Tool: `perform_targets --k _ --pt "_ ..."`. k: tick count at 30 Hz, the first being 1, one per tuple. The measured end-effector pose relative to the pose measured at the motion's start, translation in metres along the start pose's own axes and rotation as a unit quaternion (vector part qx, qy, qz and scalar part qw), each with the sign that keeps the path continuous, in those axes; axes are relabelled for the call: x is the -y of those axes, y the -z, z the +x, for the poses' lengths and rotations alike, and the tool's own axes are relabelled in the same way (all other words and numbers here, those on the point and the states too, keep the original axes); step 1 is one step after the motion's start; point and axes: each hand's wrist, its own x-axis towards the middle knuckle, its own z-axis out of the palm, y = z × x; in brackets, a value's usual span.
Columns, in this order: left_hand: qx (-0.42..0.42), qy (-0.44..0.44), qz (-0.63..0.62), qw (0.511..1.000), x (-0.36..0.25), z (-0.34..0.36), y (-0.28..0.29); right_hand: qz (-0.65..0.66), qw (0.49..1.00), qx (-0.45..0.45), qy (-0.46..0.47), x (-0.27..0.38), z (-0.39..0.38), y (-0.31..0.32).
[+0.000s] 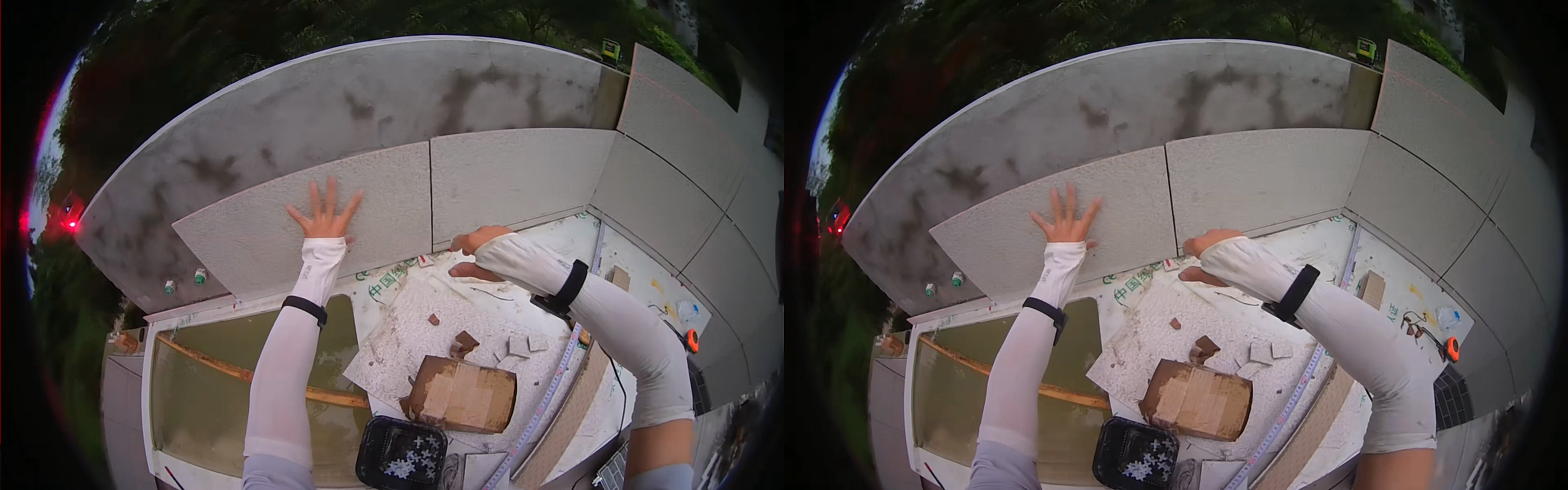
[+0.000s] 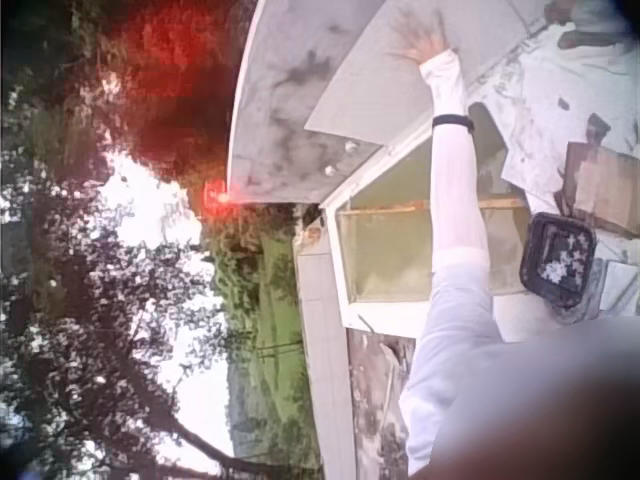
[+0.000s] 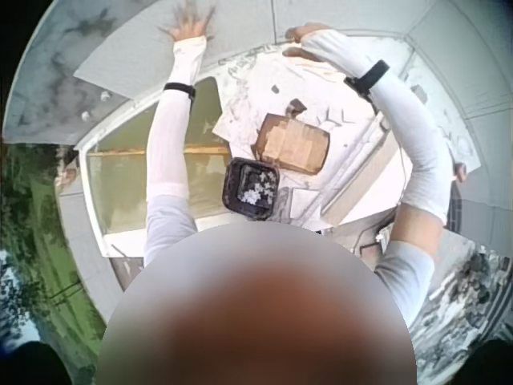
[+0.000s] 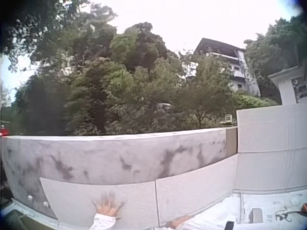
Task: Applying mortar to a large tile and then pressing it onto a wall for installation.
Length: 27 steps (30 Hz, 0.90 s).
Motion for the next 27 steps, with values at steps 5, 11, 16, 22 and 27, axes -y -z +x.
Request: perform_targets --k 5,11,16,22,27 --pt "-0.054 0.006 0.053 0.997 0.005 0.006 -0.029 0.09 0.992 -0.064 0.061 -0.018 0.106 -0.046" --pt "-0.072 0.0 0.042 0.997 0.002 0.01 -0.032 0.173 0.983 -0.052 0.029 -0.02 0.175 -0.063" --pt "-0.128 -0.021 0.011 0.991 0.001 0.009 -0.039 0.16 0.982 -0.088 0.049 -0.03 0.199 -0.08" --pt "-0.15 -0.024 0.016 0.988 0.006 0.01 -0.047 0.154 0.984 -0.089 0.012 -0.017 0.19 -0.065" --pt "-0.15 -0.023 0.02 0.988 0.01 0.011 -0.047 0.159 0.98 -0.117 0.025 -0.006 0.184 -0.059"
